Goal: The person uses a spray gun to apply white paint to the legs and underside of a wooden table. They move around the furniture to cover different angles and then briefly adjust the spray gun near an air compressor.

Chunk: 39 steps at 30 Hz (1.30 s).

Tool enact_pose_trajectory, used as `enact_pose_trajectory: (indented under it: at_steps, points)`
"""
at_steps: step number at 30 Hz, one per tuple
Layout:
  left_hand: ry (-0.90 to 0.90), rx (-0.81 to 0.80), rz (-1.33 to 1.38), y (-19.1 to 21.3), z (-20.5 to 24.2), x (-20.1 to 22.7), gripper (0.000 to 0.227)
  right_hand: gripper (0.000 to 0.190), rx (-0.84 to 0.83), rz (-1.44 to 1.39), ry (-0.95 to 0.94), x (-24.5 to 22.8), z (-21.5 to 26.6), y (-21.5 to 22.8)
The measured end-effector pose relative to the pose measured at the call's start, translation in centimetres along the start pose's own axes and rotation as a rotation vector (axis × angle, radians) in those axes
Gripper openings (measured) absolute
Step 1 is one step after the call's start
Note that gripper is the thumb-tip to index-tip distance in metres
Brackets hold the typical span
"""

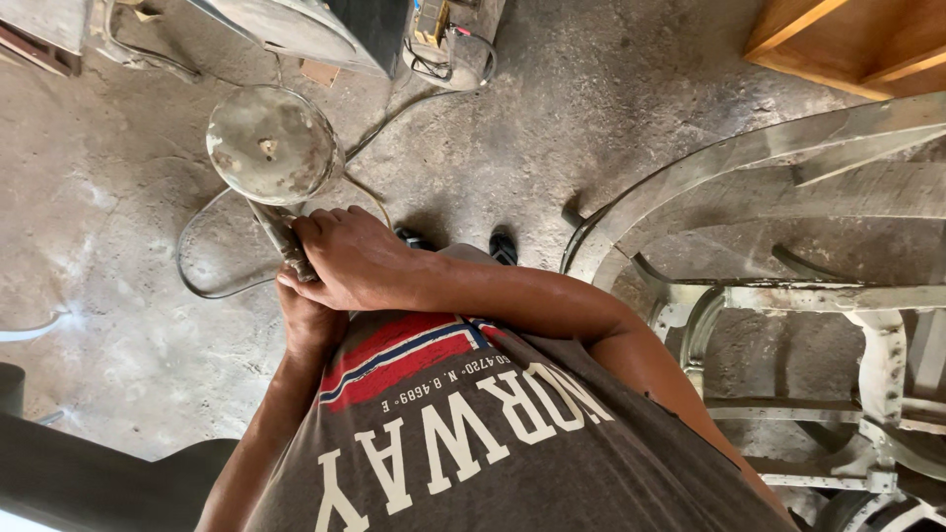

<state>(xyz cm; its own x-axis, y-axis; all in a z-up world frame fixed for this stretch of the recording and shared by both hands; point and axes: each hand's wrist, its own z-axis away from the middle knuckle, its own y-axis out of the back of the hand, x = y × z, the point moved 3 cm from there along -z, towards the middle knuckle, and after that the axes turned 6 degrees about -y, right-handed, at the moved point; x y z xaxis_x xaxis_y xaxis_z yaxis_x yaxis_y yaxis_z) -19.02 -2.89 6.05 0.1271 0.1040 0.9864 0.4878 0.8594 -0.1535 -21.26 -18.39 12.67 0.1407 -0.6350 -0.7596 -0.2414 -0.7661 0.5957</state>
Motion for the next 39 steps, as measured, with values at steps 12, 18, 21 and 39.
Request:
enact_pose_trajectory:
  at_steps: [12, 18, 21, 39]
  points:
    - [0.019, 0.03, 0.173, -1.6, 0.9, -0.2, 0.027, 0.053, -0.045, -0.024, -0.022, 0.4, 1.0, 0.3]
    - [0.028, 0.059, 0.196, -1.9, 0.7, -0.3, 0.03, 0.05, -0.032, -0.032, -0.026, 0.4, 1.0, 0.7]
    - [0.013, 0.036, 0.153, -1.7, 0.6, -0.3, 0.031, 0.05, -0.055, -0.035, -0.023, 0.4, 0.9, 0.8]
    - [0.031, 0.044, 0.12, -1.3, 0.3, 0.2, 0.027, 0.051, -0.087, -0.018, -0.032, 0.0, 0.5, 0.8]
